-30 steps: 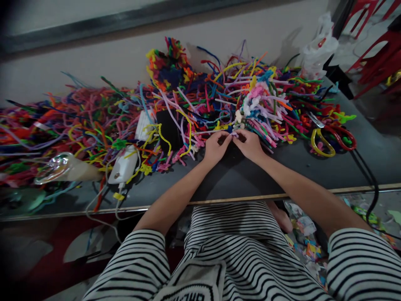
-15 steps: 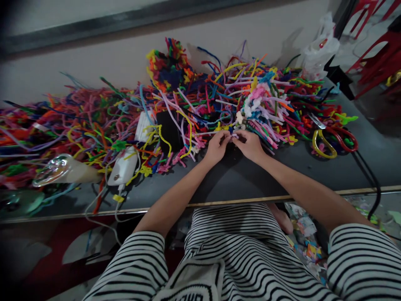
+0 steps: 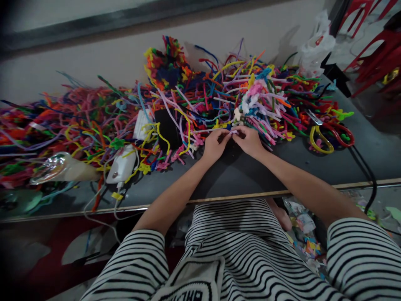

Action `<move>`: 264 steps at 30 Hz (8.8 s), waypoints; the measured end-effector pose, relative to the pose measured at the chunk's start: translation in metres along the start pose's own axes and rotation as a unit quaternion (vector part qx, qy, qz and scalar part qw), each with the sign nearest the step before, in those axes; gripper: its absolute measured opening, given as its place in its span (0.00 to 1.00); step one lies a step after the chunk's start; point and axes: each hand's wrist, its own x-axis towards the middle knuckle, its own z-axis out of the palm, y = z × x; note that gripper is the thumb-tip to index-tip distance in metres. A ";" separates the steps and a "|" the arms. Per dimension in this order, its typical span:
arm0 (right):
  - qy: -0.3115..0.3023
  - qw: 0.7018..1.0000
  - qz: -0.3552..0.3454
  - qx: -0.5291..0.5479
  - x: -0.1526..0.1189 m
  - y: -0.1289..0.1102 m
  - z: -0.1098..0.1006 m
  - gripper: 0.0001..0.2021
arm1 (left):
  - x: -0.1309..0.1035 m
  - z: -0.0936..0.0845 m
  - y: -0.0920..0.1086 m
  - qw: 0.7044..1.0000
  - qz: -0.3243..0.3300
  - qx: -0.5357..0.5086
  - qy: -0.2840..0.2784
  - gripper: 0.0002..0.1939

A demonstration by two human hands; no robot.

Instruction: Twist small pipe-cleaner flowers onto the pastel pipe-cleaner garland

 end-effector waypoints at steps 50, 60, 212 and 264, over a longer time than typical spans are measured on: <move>-0.027 0.997 0.028 0.060 -0.003 -0.002 -0.003 0.17 | 0.004 0.000 -0.005 0.993 -0.041 -0.108 -0.020 0.13; -0.032 0.989 0.070 0.126 -0.001 -0.007 -0.003 0.24 | 0.002 0.008 -0.008 0.962 -0.110 -0.245 -0.057 0.17; -0.030 0.994 0.068 0.082 0.004 -0.003 -0.005 0.28 | 0.008 -0.015 -0.003 0.959 0.105 0.234 -0.118 0.13; -0.027 0.994 0.072 0.081 0.003 -0.006 -0.005 0.28 | 0.024 -0.039 -0.005 0.954 -0.128 -0.249 -0.104 0.34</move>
